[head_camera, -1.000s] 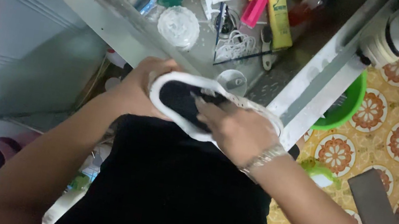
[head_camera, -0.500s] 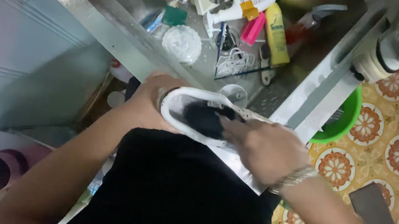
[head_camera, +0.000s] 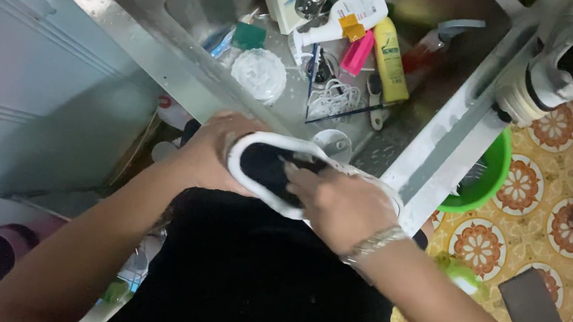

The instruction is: Cleaning white sneakers with a brush and soapy water in a sink.

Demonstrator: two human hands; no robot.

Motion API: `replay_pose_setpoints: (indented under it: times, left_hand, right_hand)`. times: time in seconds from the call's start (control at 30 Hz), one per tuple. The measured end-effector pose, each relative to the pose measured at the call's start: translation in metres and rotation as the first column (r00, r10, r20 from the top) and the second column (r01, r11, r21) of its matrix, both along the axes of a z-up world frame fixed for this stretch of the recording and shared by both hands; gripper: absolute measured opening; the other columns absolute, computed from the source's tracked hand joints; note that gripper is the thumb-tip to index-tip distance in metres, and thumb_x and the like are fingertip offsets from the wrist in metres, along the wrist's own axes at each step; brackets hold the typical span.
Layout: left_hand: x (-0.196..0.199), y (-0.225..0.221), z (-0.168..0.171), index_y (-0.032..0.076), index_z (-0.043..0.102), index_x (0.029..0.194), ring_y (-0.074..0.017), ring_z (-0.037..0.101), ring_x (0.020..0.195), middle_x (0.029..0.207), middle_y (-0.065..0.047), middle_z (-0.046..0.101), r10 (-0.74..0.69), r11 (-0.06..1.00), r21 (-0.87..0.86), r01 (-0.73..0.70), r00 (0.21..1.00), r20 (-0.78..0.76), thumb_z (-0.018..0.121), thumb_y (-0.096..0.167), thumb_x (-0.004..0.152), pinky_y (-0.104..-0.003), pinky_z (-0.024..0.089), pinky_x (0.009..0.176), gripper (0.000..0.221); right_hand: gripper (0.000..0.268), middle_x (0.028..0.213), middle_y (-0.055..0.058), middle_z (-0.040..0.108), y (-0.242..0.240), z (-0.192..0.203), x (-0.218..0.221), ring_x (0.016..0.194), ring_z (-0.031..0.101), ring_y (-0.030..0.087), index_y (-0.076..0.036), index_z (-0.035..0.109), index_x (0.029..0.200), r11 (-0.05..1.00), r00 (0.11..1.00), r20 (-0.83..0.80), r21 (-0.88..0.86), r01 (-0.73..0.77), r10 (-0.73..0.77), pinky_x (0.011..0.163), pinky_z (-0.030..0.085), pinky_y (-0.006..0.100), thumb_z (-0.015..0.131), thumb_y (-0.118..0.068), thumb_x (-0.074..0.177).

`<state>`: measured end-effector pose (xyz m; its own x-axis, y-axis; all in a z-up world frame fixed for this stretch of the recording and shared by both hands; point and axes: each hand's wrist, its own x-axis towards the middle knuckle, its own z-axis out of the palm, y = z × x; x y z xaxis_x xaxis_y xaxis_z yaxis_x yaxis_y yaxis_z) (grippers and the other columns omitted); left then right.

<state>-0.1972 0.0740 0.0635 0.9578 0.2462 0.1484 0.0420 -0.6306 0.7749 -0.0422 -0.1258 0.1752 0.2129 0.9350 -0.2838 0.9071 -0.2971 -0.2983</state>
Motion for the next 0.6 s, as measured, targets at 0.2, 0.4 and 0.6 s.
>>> replay_pose_setpoints:
  times: [0.2,0.4,0.6]
  left_hand:
    - [-0.002,-0.002,-0.004,0.014,0.069,0.113,-0.0309,0.068,0.106,0.111,-0.008,0.073,0.015,1.0,0.019,-0.016,0.998,0.068,0.096,0.044,0.047,-0.047,0.044,0.101,0.077]
    - [-0.002,-0.008,0.005,0.014,0.072,0.108,-0.0319,0.068,0.104,0.107,-0.009,0.073,0.028,0.997,0.074,-0.03,0.999,0.034,0.096,0.046,0.048,-0.046,0.045,0.098,0.072]
    - [0.001,-0.011,0.0,0.012,0.072,0.112,-0.0317,0.068,0.106,0.109,-0.01,0.073,0.026,0.998,0.051,-0.031,0.994,0.103,0.095,0.042,0.049,-0.047,0.044,0.098,0.074]
  right_hand:
    - [0.045,0.1,0.009,0.075,-0.021,0.009,0.009,0.084,0.072,0.034,-0.033,0.074,0.129,1.0,0.998,-0.063,0.015,0.027,-0.026,0.069,0.056,0.049,0.066,-0.027,0.085]
    - [0.03,0.112,0.016,0.068,-0.043,0.034,-0.01,0.104,0.067,0.035,-0.006,0.071,0.117,0.689,0.995,-0.084,0.725,0.025,0.051,0.09,0.054,0.044,0.075,-0.015,0.089]
    - [0.025,0.103,0.009,0.07,-0.142,0.098,-0.022,0.093,0.067,0.024,-0.007,0.074,0.11,0.571,0.956,-0.291,0.78,0.257,-0.033,0.084,0.053,0.035,0.074,-0.003,0.085]
